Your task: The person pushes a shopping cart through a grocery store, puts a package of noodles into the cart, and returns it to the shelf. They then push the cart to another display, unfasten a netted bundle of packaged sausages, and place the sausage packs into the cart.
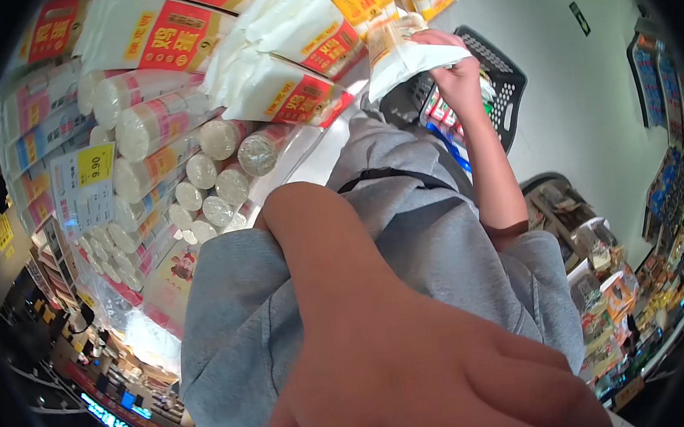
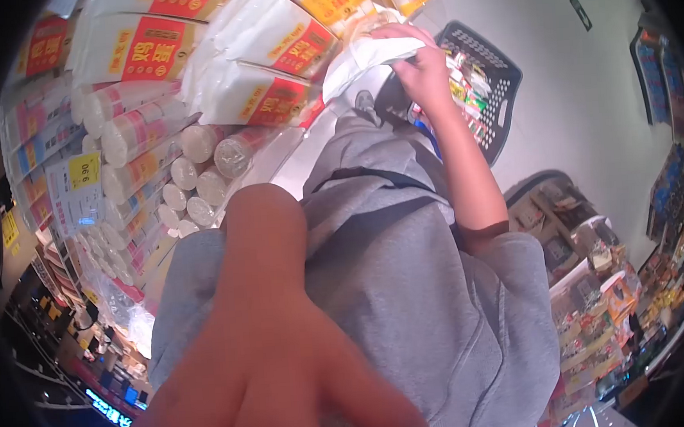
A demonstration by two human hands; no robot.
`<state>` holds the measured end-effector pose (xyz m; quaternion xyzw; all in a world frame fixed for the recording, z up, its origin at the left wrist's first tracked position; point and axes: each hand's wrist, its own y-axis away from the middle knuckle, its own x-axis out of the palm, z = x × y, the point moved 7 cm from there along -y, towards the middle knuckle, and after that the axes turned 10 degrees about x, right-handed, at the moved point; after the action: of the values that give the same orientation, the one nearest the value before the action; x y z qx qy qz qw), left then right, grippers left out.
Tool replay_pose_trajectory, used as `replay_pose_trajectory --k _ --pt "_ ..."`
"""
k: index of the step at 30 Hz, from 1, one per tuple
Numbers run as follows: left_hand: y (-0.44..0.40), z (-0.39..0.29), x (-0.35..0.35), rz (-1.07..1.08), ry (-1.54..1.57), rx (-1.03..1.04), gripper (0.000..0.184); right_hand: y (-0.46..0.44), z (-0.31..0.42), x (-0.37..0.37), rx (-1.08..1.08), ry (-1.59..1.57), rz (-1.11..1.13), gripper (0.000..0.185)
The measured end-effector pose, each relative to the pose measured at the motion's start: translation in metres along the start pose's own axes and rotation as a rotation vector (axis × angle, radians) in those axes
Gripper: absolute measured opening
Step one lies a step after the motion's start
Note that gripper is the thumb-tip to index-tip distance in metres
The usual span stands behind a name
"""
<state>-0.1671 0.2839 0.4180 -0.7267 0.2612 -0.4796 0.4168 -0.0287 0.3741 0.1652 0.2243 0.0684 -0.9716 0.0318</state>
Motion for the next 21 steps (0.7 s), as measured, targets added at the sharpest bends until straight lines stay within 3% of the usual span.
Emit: replay_pose_trajectory --k 5,7,11,13,18,21 --pt "0.025 0.024 -0.054 -0.037 -0.361 -0.04 0.064 0.06 -0.035 -0.068 0.087 -0.157 -0.293 0.025" --pt "0.048 0.037 -0.087 -0.088 -0.616 -0.092 0.063 0.126 -0.122 -0.087 0.52 -0.222 -0.377 0.039" --pt "0.137 0.085 -0.166 -0.258 -1.067 -0.459 0.067 0.162 -0.099 -0.114 0.57 -0.93 -0.665 0.039" --pt "0.192 0.129 -0.188 -0.218 -1.079 -0.808 0.073 0.178 -0.119 -0.121 0.677 -1.182 -0.729 0.039" --pt "0.327 0.244 -0.167 -0.461 -0.258 -1.327 0.055 0.233 -0.198 -0.131 1.012 -1.311 -0.889 0.036" --pt "0.405 0.296 -0.181 -0.588 -0.346 -1.512 0.043 0.243 -0.246 -0.14 1.149 -1.262 -0.928 0.035"
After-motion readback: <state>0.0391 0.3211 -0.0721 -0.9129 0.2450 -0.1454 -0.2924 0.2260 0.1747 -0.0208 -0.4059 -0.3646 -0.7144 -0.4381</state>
